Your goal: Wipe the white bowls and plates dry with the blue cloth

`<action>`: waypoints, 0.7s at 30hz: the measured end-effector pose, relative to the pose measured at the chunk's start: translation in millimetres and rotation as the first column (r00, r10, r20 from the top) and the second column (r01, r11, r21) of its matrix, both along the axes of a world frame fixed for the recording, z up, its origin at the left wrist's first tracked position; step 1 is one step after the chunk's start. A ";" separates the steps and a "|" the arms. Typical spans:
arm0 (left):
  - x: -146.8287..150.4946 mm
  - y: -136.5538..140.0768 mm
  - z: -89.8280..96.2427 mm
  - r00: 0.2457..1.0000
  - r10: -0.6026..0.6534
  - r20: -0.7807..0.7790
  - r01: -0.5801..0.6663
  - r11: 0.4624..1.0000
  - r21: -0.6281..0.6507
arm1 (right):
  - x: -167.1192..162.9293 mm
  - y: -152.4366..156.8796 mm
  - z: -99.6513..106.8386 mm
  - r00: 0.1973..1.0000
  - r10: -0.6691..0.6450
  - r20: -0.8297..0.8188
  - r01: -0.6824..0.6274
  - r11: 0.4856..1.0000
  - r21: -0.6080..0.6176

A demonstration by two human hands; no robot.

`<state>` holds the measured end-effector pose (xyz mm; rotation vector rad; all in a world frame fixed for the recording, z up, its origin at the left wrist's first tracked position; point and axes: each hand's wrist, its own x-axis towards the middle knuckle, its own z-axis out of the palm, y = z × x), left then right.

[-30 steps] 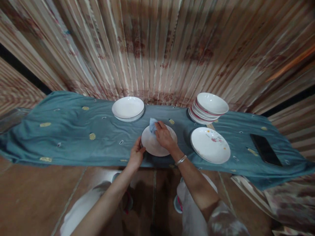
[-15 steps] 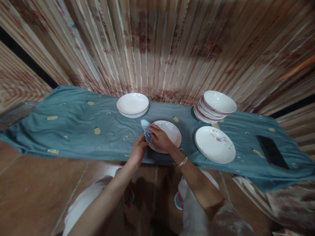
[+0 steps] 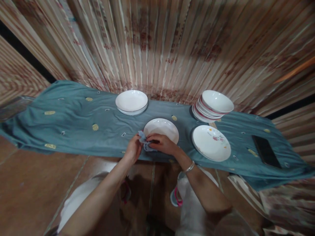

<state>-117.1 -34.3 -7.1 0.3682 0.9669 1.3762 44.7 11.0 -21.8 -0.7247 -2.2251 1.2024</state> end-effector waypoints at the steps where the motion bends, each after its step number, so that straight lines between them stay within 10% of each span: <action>1: 0.1 -0.3 0.1 1.000 -0.005 -0.014 0.005 1.000 -0.004 | 2.7 -2.3 2.3 1.000 0.006 0.018 -0.006 1.000 -0.018; 12: 3.4 1.0 -8.5 0.981 -0.029 -0.191 0.046 0.995 0.088 | 54.3 -11.2 24.0 0.977 0.027 0.212 -0.015 0.998 -0.059; 21: 0.9 3.9 -24.0 0.980 0.024 -0.197 -0.002 0.994 0.114 | 76.8 -7.1 27.0 0.923 -0.141 0.357 0.097 0.986 0.136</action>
